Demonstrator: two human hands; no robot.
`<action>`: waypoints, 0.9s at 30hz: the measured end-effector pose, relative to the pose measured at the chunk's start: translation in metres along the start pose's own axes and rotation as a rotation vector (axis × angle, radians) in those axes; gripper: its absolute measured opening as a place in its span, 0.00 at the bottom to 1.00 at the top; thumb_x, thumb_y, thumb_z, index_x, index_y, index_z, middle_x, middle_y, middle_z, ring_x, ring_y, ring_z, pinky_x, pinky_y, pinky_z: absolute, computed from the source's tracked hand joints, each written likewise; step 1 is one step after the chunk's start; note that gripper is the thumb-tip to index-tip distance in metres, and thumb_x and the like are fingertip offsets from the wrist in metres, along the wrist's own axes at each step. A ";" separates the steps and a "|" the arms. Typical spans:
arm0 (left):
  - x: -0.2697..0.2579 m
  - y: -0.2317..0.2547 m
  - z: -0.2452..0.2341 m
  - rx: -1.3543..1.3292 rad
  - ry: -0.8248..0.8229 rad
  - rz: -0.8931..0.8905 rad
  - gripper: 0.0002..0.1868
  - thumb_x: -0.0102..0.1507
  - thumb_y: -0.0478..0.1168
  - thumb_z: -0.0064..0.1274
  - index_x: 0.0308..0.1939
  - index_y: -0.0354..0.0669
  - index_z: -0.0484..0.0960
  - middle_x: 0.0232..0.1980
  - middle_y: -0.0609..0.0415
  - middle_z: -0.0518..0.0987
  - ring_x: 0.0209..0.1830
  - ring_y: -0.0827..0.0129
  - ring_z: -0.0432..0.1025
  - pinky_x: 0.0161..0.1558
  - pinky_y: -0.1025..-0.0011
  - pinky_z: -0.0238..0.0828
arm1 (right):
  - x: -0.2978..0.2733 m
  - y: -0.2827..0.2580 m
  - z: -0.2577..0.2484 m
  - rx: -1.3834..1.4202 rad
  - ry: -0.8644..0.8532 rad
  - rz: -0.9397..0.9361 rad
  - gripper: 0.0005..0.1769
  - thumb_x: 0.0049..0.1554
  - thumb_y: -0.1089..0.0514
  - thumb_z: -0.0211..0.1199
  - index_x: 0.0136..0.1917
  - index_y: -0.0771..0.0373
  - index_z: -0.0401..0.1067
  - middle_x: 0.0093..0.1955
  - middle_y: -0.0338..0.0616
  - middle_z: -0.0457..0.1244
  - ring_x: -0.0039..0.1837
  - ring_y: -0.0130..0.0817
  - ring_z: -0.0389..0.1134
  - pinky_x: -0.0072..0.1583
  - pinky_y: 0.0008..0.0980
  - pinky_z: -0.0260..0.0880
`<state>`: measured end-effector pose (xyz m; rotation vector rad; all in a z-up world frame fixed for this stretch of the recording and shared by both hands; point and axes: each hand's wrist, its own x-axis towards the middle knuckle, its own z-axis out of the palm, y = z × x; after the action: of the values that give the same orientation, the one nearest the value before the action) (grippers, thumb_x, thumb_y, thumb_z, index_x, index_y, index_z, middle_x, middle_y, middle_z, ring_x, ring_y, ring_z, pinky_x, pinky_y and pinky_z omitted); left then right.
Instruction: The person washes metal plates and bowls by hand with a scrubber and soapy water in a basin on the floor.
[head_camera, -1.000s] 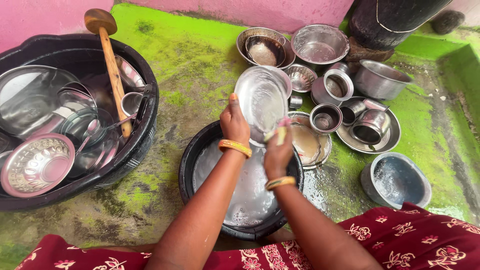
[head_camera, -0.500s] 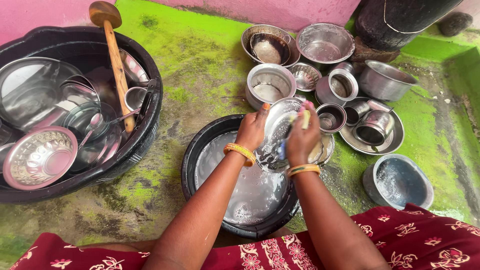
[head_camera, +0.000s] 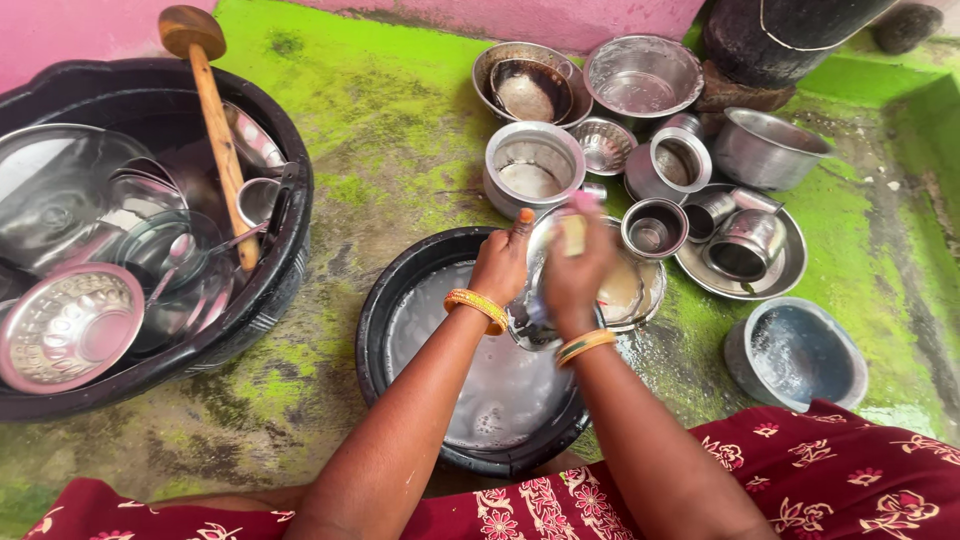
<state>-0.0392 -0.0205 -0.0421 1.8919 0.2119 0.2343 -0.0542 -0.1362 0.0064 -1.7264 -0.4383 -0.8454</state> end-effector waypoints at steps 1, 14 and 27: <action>-0.001 -0.001 0.001 -0.131 0.010 0.030 0.46 0.64 0.77 0.31 0.27 0.32 0.73 0.23 0.41 0.73 0.25 0.53 0.64 0.33 0.52 0.66 | -0.002 -0.009 0.001 -0.003 -0.001 -0.001 0.20 0.59 0.67 0.59 0.65 0.69 0.70 0.62 0.54 0.66 0.65 0.42 0.67 0.71 0.42 0.63; -0.006 0.015 0.006 -0.238 0.328 -0.097 0.45 0.67 0.73 0.35 0.26 0.29 0.73 0.21 0.46 0.65 0.24 0.67 0.58 0.29 0.57 0.63 | -0.021 0.094 0.003 0.744 0.402 1.319 0.19 0.63 0.47 0.50 0.51 0.64 0.70 0.43 0.45 0.65 0.42 0.41 0.68 0.48 0.48 0.71; -0.009 -0.002 0.019 0.029 0.109 -0.078 0.41 0.71 0.68 0.37 0.34 0.29 0.83 0.31 0.35 0.79 0.34 0.44 0.72 0.39 0.54 0.68 | -0.007 0.068 -0.001 0.040 0.001 0.440 0.16 0.60 0.59 0.62 0.61 0.67 0.72 0.50 0.45 0.68 0.49 0.37 0.69 0.51 0.34 0.71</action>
<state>-0.0429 -0.0397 -0.0510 1.8976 0.3635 0.2828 -0.0139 -0.1582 -0.0442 -1.6970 -0.0644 -0.5150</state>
